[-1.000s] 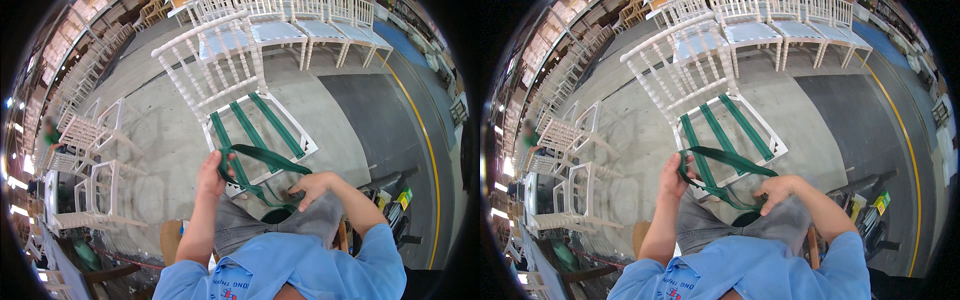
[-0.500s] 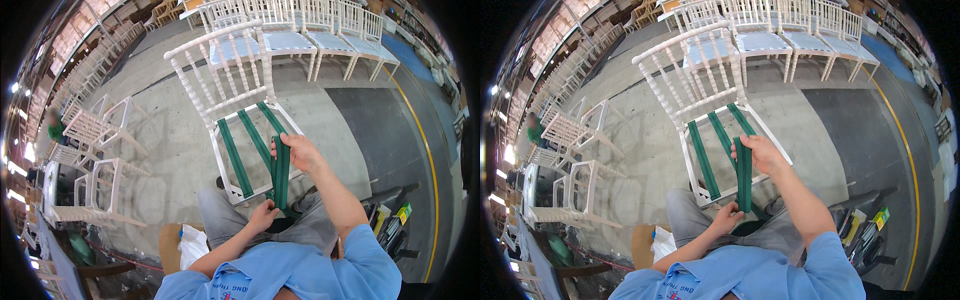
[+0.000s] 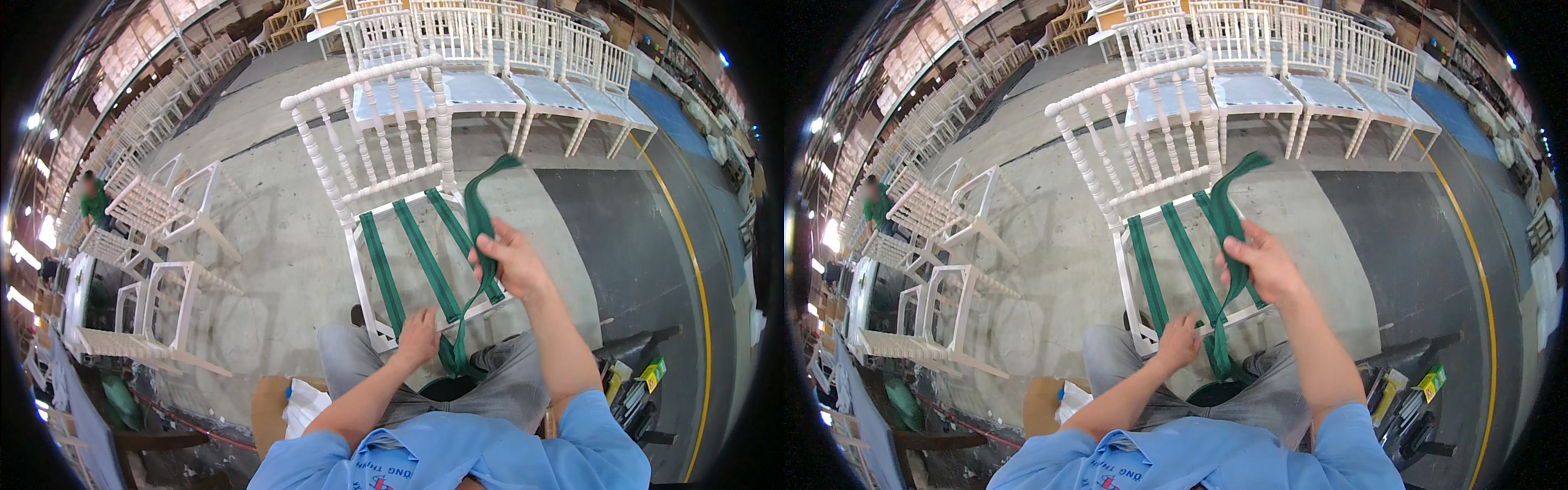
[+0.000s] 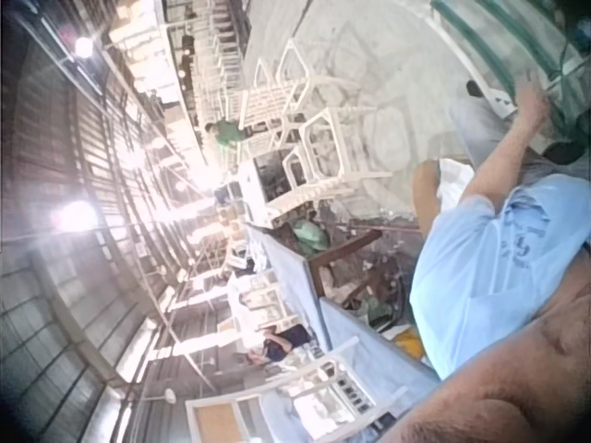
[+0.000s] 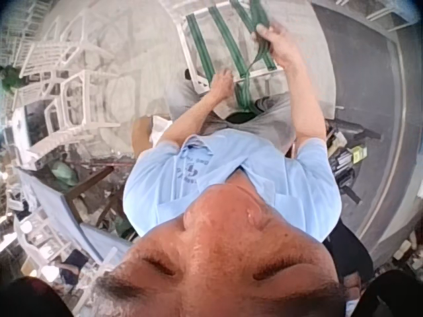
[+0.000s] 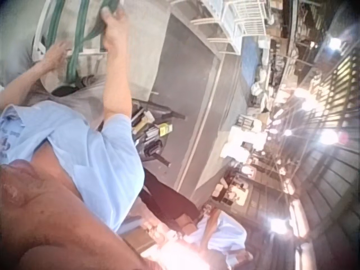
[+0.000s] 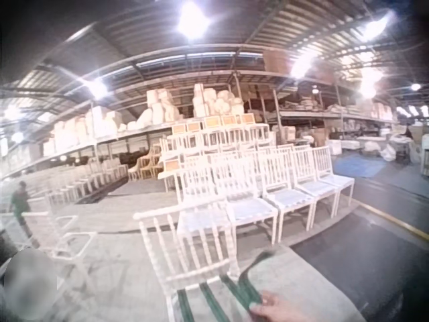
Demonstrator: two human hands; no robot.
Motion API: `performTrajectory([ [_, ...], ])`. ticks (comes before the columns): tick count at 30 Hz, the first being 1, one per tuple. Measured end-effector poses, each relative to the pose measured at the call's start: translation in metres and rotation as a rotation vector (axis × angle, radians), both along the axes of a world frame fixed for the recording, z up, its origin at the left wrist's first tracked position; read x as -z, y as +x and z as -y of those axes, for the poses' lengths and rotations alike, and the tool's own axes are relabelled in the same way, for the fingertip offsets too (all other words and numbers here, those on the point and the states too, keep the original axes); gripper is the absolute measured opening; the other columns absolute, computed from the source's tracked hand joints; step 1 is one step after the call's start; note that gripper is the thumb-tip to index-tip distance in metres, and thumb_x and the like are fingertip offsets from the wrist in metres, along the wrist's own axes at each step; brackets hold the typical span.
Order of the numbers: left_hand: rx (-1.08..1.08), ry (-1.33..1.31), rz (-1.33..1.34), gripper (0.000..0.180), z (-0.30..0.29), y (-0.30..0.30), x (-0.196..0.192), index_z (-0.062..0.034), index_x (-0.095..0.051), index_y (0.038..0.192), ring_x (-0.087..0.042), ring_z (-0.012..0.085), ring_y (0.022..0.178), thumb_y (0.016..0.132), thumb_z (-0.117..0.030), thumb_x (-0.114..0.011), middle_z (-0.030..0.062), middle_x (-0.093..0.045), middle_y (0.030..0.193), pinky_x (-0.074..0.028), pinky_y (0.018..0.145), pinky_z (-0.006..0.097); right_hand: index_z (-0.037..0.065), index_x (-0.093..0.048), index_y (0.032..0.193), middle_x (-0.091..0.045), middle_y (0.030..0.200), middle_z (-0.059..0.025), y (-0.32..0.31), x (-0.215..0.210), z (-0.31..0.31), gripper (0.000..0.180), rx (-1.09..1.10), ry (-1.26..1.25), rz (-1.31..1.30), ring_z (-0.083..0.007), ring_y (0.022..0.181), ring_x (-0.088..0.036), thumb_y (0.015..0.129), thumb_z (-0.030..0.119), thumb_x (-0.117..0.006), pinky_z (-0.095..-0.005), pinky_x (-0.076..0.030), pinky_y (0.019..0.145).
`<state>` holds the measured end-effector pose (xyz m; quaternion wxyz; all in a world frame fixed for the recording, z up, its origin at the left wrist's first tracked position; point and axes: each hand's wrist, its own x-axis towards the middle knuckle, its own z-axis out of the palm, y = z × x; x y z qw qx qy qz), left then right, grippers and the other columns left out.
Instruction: The person attaches green webbing strips to the seat frame of a white wooden chair. They position each strip, staple it in place with a pneumatic stapler, and trim the excess with scissors, repeating the process for multiple strips.
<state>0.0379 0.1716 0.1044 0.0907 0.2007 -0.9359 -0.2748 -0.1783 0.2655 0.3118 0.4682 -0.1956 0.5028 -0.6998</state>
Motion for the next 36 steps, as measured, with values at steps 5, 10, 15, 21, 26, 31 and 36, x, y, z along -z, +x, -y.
performTrajectory([
  [5,0.088,-0.040,0.306,0.063,0.010,-0.009,0.024,-0.0045,-0.053,0.137,-0.066,0.0422,0.114,0.080,-0.022,-0.074,0.0192,-0.067,0.117,-0.051,0.101,0.052,0.005,-0.054,0.146,-0.073,0.092,-0.0100,0.044,0.053,-0.010,0.043,-0.177,0.067,0.029,-0.0196,0.068,-0.070,0.106,0.014,-0.066,-0.0326,-0.060,0.061],
  [10,0.134,0.092,0.282,0.070,-0.004,-0.003,0.023,-0.0093,-0.051,0.144,-0.066,0.0415,0.118,0.081,-0.027,-0.075,0.0190,-0.066,0.126,-0.052,0.100,0.052,0.008,-0.050,0.153,-0.074,0.095,-0.0106,0.061,0.100,-0.029,0.048,-0.202,0.171,0.238,-0.0202,0.071,-0.071,0.108,0.013,-0.063,-0.0350,-0.061,0.065],
  [15,0.284,0.282,0.177,0.077,-0.023,0.034,0.030,-0.0124,-0.043,0.158,-0.062,0.0421,0.128,0.087,-0.022,-0.072,0.0214,-0.061,0.144,-0.052,0.103,0.050,0.010,-0.048,0.156,-0.072,0.099,-0.0124,0.084,0.113,-0.031,0.050,-0.258,0.146,0.334,-0.0185,0.072,-0.071,0.108,0.014,-0.063,-0.0330,-0.062,0.065],
  [21,-0.195,1.866,-0.195,0.043,0.005,0.048,-0.020,0.0009,-0.065,0.133,-0.065,0.0284,0.121,0.108,-0.027,-0.043,0.0140,-0.070,0.131,-0.049,0.106,0.041,0.007,-0.041,0.162,-0.071,0.116,-0.0085,0.098,0.114,-0.047,0.057,-0.398,0.124,0.246,-0.0197,0.091,-0.073,0.108,0.009,-0.060,-0.0341,-0.064,0.069],
  [26,-0.212,2.103,-0.757,0.037,0.046,0.044,-0.068,-0.0038,-0.065,0.132,-0.066,0.0334,0.128,0.109,-0.027,-0.048,0.0180,-0.067,0.142,-0.053,0.103,0.046,0.005,-0.043,0.159,-0.072,0.117,-0.0107,0.113,0.125,-0.060,0.053,-0.390,0.166,0.124,-0.0189,0.093,-0.074,0.108,0.006,-0.058,-0.0348,-0.064,0.074],
  [31,-0.530,1.686,-0.598,0.037,0.055,0.035,-0.077,-0.0022,-0.058,0.137,-0.074,0.0317,0.110,0.111,-0.028,-0.059,0.0174,-0.070,0.134,-0.060,0.087,0.041,0.003,-0.047,0.154,-0.073,0.110,-0.0107,0.128,0.134,-0.063,0.048,-0.374,0.223,0.108,-0.0189,0.090,-0.074,0.108,0.005,-0.059,-0.0348,-0.063,0.075],
  [36,-0.850,1.459,-0.645,0.041,0.038,0.031,-0.073,-0.0016,-0.056,0.135,-0.073,0.0265,0.097,0.110,-0.032,-0.063,0.0171,-0.071,0.124,-0.060,0.083,0.036,0.005,-0.046,0.153,-0.074,0.100,-0.0097,0.107,0.116,-0.054,0.046,-0.379,0.258,0.155,-0.0181,0.081,-0.073,0.109,0.009,-0.058,-0.0339,-0.061,0.077],
])
